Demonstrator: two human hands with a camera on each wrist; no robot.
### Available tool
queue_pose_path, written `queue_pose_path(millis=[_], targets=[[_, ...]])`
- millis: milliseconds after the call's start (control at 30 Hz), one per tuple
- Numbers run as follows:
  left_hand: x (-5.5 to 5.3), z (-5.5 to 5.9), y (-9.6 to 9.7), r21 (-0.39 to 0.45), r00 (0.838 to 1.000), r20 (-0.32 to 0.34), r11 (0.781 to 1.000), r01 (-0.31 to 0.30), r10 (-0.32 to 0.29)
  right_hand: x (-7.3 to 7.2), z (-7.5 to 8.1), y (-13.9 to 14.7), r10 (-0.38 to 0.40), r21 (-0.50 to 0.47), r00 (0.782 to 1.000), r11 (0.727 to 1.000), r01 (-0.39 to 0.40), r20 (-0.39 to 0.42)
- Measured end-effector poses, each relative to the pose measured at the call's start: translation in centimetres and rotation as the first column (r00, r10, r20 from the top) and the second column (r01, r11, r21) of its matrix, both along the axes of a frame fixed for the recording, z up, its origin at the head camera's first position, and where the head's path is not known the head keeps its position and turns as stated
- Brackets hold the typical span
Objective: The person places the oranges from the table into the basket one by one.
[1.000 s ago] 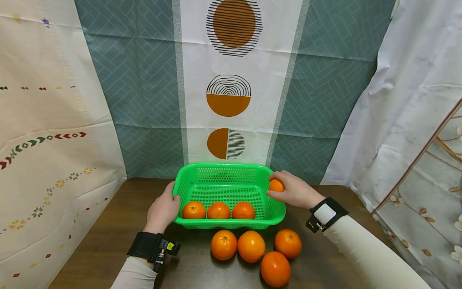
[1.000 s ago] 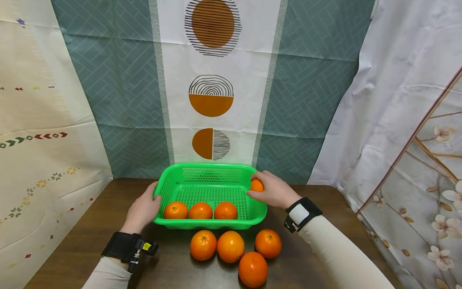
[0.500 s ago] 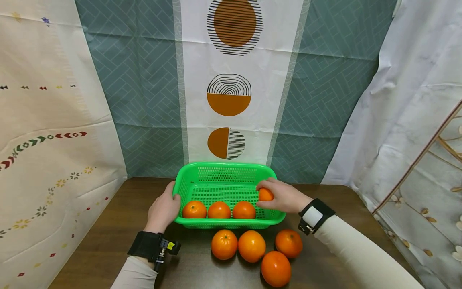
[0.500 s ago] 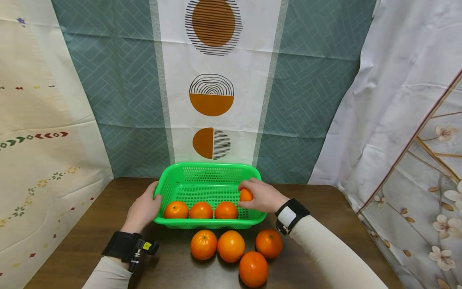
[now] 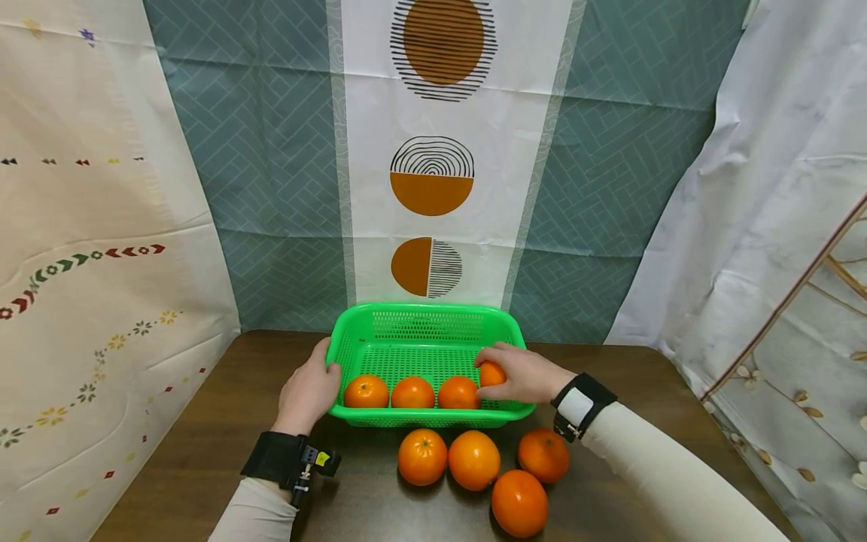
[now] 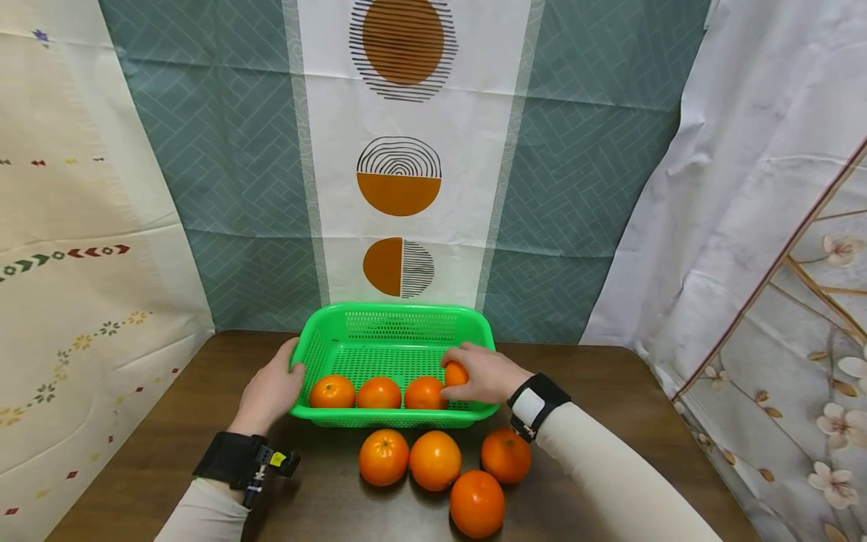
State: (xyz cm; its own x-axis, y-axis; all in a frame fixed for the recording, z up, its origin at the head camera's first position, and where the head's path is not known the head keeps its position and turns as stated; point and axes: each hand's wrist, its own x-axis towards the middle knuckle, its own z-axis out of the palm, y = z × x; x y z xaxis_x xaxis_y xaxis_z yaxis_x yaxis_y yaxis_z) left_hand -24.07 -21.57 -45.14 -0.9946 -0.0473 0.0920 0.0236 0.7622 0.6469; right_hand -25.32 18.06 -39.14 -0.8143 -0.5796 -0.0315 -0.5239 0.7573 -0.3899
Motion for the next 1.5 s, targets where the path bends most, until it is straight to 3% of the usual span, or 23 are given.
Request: queue_pose_path(millis=[733,1500], targets=[[-0.1,0.2,-0.1,0.015,1.000,0.028,1.000,0.005,-0.005,-1.0,-1.5,-0.6,0.052,0.057,0.999,0.997,-0.051,-0.015],[0.0,0.2,0.1,0.019,1.000,0.031,1.000,0.002,-0.002,-0.9,-2.3,-0.9,0.113,0.149,0.994,0.983,-0.109,-0.016]])
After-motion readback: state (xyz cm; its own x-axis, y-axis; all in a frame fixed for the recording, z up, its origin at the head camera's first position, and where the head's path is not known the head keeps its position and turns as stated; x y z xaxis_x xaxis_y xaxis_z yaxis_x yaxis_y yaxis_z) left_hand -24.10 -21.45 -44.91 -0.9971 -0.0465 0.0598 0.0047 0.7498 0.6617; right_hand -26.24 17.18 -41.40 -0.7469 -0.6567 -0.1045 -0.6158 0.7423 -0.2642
